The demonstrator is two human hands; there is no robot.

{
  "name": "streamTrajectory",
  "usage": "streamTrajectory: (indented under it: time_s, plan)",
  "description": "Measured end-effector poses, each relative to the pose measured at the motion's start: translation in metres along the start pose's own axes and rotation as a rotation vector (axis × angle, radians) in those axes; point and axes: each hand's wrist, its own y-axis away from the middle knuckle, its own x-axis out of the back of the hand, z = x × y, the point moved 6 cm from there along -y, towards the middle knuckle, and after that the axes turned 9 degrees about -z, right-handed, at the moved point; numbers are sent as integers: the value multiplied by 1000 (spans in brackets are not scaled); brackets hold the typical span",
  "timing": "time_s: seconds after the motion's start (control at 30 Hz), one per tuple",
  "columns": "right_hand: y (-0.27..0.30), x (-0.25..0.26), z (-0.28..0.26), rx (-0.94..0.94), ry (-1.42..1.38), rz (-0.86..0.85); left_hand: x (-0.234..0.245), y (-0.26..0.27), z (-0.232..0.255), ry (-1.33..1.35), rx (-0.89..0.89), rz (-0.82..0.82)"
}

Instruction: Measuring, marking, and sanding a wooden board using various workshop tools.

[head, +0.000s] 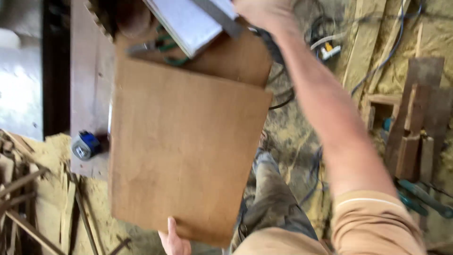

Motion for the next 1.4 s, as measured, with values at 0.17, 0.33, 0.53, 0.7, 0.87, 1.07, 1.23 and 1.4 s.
streamTrajectory:
  time_s: [0.17,0.33,0.53,0.7,0.87,1.07,1.23,1.4]
  plan:
    - [162,33,84,195,-160,124,3,-13,-11,-46,66,-54]
    - [316,-27,169,-356,-471,69,-21,28,59,-269,-212,-220]
    - [472,-163,240,-696,-822,421,-105,149,81,-921,-589,-1225]
    - [558,-161,175,-749,-838,683,-131,227,-17,-718,-614,-1724]
    - [631,-123,112,-43,-1613,331,-67,242,-46,-450,-157,-1941]
    - [637,-194,145,194,-1929,221,-37,200,-48,-676,-201,-1772]
    - [648,-262,179,-96,-1800,899,-19,146,-62,-617,-853,-1333]
    - [657,-274,191,-98,-1680,939,-12,146,-72,-643,-918,-1411]
